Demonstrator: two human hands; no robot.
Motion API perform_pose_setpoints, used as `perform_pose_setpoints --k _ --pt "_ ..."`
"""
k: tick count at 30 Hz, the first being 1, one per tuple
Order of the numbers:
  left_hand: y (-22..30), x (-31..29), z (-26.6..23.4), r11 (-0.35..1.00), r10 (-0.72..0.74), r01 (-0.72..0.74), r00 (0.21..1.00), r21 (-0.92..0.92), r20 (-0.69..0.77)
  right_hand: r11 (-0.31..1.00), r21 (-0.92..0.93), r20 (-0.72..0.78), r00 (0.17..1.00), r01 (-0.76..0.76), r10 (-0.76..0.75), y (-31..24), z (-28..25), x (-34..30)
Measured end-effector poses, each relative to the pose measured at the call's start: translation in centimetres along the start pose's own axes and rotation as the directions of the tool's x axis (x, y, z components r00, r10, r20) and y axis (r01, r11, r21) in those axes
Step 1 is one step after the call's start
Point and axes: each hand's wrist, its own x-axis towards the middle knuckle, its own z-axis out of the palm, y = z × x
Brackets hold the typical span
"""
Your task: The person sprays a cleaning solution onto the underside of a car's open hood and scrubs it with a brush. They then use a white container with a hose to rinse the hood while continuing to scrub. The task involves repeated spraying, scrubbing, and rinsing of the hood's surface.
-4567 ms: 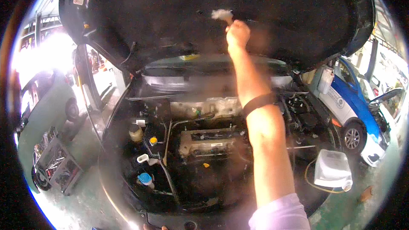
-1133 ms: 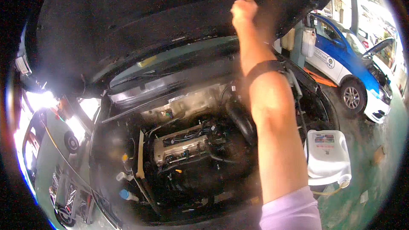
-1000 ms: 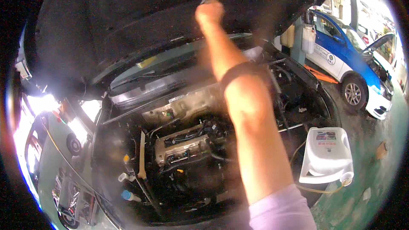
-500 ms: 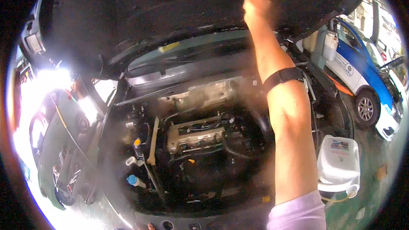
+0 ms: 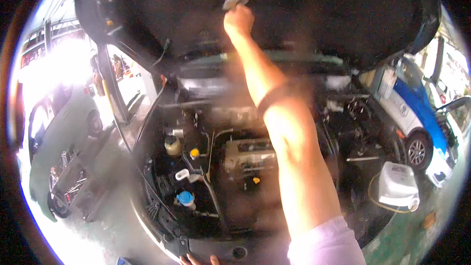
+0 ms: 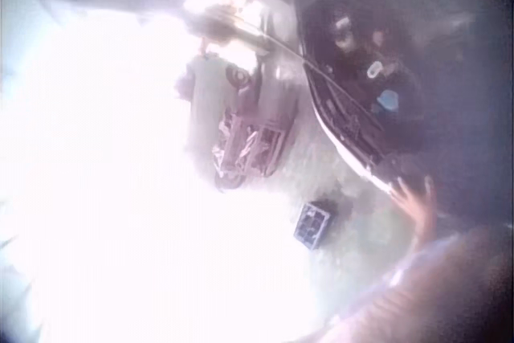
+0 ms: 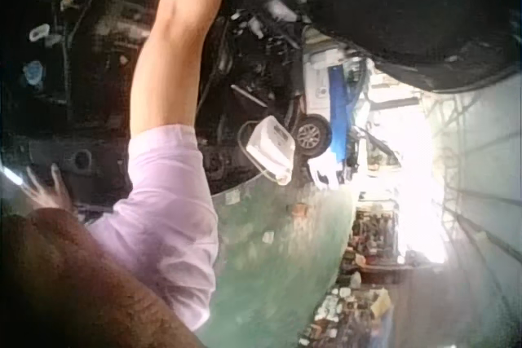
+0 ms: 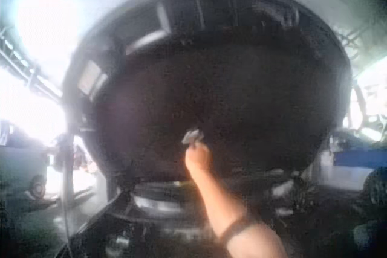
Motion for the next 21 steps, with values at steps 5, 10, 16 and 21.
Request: perform_pose_setpoints --k 5,10,16,21 --pt "-2.6 3.3 -1.8 0.972 0.165 -0.170 0.985 -0.162 -0.044 0.988 0.095 -0.035 0.992 0.121 -0.119 -5.2 -5.4 1.7" --pt "-4.3 7.6 -2.6 0.975 0.180 -0.178 0.984 -0.134 0.005 0.921 -0.069 -0.245 0.888 0.385 -0.389 -10.7 -16.6 7.1" --pt "-5.4 8.7 -1.7 0.957 0.279 -0.274 0.959 -0.093 0.044 0.929 -0.065 -0.370 0.856 0.364 -0.361 -12.1 -16.8 8.8" --pt "-6.3 8.7 -0.5 0.950 0.284 -0.284 0.959 -0.127 -0.022 0.890 -0.230 -0.318 0.835 0.393 -0.450 -7.2 -5.2 0.3"
